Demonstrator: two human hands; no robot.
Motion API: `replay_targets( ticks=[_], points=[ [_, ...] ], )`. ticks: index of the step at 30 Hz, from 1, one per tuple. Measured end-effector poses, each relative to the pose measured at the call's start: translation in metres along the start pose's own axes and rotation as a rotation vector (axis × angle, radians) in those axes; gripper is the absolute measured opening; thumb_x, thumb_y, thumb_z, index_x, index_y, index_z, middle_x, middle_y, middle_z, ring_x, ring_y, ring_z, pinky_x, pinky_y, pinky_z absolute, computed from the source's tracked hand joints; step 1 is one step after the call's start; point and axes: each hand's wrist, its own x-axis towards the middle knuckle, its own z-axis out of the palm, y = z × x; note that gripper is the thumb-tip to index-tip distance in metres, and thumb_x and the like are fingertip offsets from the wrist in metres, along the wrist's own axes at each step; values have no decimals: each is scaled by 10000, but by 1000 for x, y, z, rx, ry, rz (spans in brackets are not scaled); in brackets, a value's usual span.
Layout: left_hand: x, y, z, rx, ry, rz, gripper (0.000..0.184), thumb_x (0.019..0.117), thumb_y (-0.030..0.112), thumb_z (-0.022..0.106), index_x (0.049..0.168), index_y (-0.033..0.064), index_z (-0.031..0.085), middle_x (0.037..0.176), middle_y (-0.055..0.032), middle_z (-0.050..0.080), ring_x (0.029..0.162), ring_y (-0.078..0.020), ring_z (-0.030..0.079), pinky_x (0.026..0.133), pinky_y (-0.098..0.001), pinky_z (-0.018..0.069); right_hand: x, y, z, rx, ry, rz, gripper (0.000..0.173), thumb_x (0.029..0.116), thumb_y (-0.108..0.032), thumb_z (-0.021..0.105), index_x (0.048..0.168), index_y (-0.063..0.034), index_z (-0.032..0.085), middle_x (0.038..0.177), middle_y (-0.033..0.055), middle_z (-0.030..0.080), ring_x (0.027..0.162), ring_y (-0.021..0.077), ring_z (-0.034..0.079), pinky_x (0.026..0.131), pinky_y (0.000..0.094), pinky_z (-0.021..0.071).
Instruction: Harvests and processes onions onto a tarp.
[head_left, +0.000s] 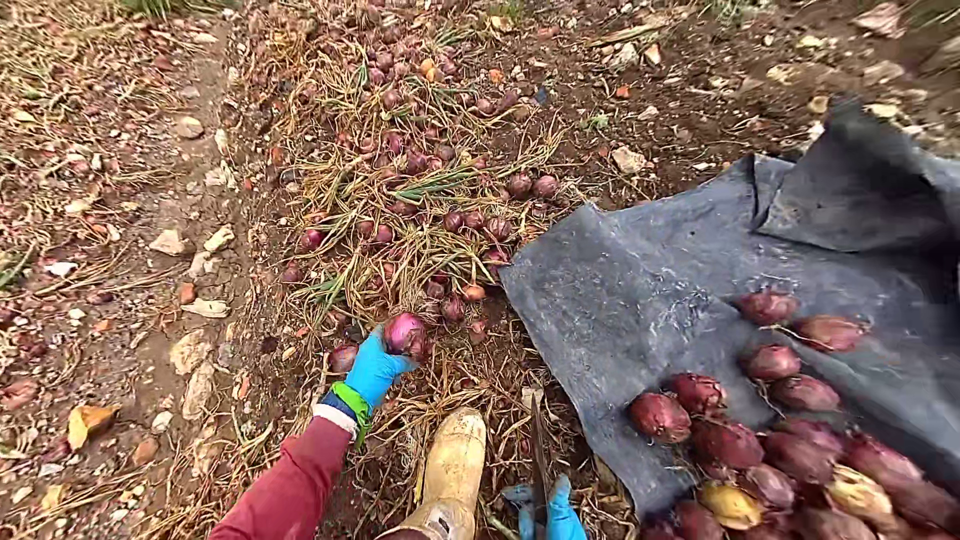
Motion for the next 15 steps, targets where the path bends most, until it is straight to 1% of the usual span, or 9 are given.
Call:
replay_targets(
  ticks=[3,5,7,9,11,12,13,14,15],
  points=[
    [-29,40,15,199,-236,152,466,787,112,856,1222,111,689,1030,-46,766,894,-169,746,816,-425,645,4,-15,18,-35,-134,-64,1033,967,-744,-29,1150,-23,687,605,112,608,443,211,553,417,382,517],
    [-48,51,30,333,-341,243,287,818,203,857,1075,131,751,940,-7,767,843,-123,733,816,-412,630,0,-33,27,-75,-274,-219,992,940,-824,139,1167,-29,687,638,81,613,462,187,562,434,358,531],
    [-61,56,45,476,-482,306,289,778,308,883,1008,182,760,906,29,768,857,-103,732,830,-416,621,-5,-56,33,-85,-295,-329,895,871,-874,380,1012,-46,691,629,52,619,465,173,582,447,351,543],
    [-69,56,55,572,-664,426,316,804,397,808,987,143,757,892,-14,756,859,-144,727,807,-461,603,-11,-75,35,-107,-211,-368,711,881,-802,510,812,-107,646,607,0,614,487,137,590,476,319,536],
    [-67,56,57,451,-869,435,462,915,541,681,1054,106,749,924,-16,747,873,-85,709,819,-363,603,-11,-85,30,-141,-145,-375,670,871,-775,552,821,-116,657,627,-36,618,529,102,594,525,296,539],
    [-66,60,59,341,-956,344,515,938,613,617,1064,129,736,885,28,721,783,-23,659,742,-273,574,-10,-88,28,-163,-115,-397,727,848,-825,529,842,-112,669,636,-39,626,536,93,597,531,293,544],
    [-65,65,62,209,-1052,192,553,934,698,587,1046,171,715,802,70,685,618,22,550,587,-194,484,-7,-90,28,-177,-88,-440,773,830,-868,491,847,-116,669,635,-44,627,531,80,593,523,284,542],
    [-61,70,64,127,-1138,38,547,926,721,587,1024,193,695,741,70,668,489,33,437,464,-162,377,-4,-91,29,-196,-61,-468,801,823,-891,452,861,-121,668,642,-48,621,536,74,589,525,284,542],
    [-52,78,63,161,-1182,-13,517,949,696,575,1029,198,688,736,61,664,452,17,408,429,-167,352,3,-91,31,-233,-36,-475,832,824,-909,405,859,-123,675,641,-37,615,537,86,587,521,299,543]
  ],
)
